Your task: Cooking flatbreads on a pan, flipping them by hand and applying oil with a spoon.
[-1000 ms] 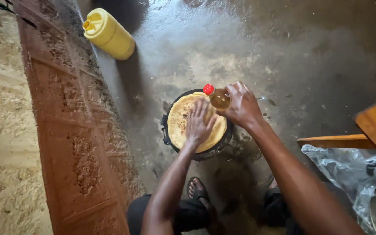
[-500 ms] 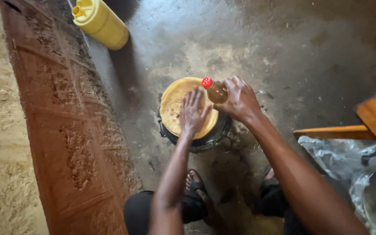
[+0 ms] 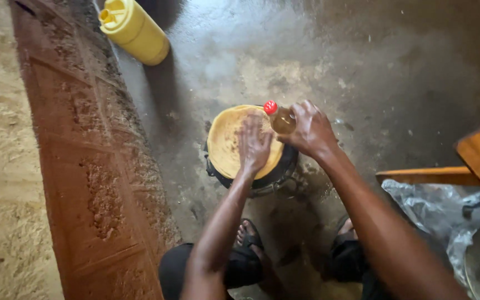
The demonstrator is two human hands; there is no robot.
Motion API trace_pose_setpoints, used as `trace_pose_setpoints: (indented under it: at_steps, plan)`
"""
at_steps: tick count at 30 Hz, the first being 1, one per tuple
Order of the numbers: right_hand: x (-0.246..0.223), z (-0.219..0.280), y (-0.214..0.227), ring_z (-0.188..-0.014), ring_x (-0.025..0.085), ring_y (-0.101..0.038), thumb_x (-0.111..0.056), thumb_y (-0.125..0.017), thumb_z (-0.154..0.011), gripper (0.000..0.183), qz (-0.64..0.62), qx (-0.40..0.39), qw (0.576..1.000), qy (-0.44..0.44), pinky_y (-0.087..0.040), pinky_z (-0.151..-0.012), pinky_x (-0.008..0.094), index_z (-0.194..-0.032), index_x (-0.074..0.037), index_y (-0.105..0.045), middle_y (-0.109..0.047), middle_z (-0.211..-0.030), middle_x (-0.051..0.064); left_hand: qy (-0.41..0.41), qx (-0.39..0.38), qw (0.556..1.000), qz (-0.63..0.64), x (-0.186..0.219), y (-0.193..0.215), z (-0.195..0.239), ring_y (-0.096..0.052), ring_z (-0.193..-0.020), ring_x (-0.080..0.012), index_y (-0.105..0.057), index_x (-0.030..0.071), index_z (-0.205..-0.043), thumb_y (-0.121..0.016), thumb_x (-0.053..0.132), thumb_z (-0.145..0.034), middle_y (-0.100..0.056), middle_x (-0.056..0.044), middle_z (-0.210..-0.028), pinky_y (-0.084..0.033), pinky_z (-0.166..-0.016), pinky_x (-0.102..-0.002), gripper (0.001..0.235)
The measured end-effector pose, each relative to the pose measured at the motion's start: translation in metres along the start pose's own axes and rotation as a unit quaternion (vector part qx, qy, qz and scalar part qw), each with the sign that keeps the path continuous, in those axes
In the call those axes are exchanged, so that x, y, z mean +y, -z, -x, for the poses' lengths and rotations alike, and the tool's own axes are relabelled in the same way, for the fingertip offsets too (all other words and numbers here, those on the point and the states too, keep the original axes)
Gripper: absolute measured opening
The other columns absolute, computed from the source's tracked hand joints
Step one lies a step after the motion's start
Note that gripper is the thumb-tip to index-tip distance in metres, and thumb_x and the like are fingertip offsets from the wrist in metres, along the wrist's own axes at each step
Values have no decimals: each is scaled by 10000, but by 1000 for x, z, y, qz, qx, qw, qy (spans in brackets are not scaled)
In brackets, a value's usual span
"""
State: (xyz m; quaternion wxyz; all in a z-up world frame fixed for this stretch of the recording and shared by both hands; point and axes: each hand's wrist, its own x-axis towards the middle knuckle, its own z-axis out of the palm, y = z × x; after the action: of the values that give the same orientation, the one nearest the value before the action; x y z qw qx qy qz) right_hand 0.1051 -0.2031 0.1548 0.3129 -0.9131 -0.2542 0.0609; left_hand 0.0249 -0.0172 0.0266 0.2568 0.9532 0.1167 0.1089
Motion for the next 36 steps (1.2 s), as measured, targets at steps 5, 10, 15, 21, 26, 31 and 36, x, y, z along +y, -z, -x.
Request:
trace_pose_setpoints:
  at_steps: [5,10,15,21,26,31,36]
  plan:
    - [-3,8,5,-1014,464,-685,-454,-953,-621,680,-14,-4,1000,4,-558,-891,554,-1110,-56,-698,-656,-1046,207,-144,-70,986,-38,-20,-1,0,-340,-1616,-318,-428,306,-1669,-617,630,-989,-397,-21,-1743,-298,-1282,-558,777]
    - [1,6,0,-1016,479,-691,-448,-958,-645,641,-21,4,1000,-2,-561,-894,555,-1070,-49,-693,-668,-1027,227,-9,23,997,69,-10,-10,-4,-342,-1565,-483,-421,123,-1670,-557,435,-1081,-425,-198,-1697,-290,-1242,-654,680]
    - [1,7,1,-995,491,-706,-539,-954,-643,694,-17,-19,1000,-15,-577,-883,569,-1105,-93,-692,-666,-1050,202,-155,-59,986,-3,-26,-13,-15,-384,-1585,-373,-467,215,-1643,-611,574,-1006,-473,-98,-1685,-327,-1270,-581,745]
    - [-4,15,-3,-976,501,-725,-529,-961,-649,682,-24,-21,999,-27,-595,-873,571,-1092,-87,-689,-686,-1053,208,87,31,996,6,-3,-31,-3,-367,-1564,-458,-456,170,-1644,-580,620,-997,-448,-176,-1678,-247,-1259,-692,797]
    - [-4,21,4,-985,505,-711,-473,-945,-653,655,-28,0,1000,-5,-581,-868,572,-1091,-68,-673,-669,-1018,217,-40,-14,999,18,-8,-18,5,-350,-1590,-436,-454,172,-1652,-710,421,-961,-415,-162,-1715,-314,-1234,-685,778]
    - [3,22,7,-991,495,-696,-493,-953,-624,691,-48,8,999,-8,-561,-877,570,-1108,-73,-696,-661,-1019,205,33,73,995,-57,-28,-23,1,-492,-1499,-398,-498,166,-1627,-702,472,-1002,-519,-135,-1645,-392,-1190,-648,725]
    - [5,22,10,-982,489,-688,-456,-956,-643,647,-15,9,1000,3,-563,-880,561,-1072,-57,-681,-647,-1016,214,82,80,992,43,-3,-16,5,-342,-1577,-445,-390,212,-1689,-568,610,-1051,-391,-129,-1724,-257,-1260,-657,773]
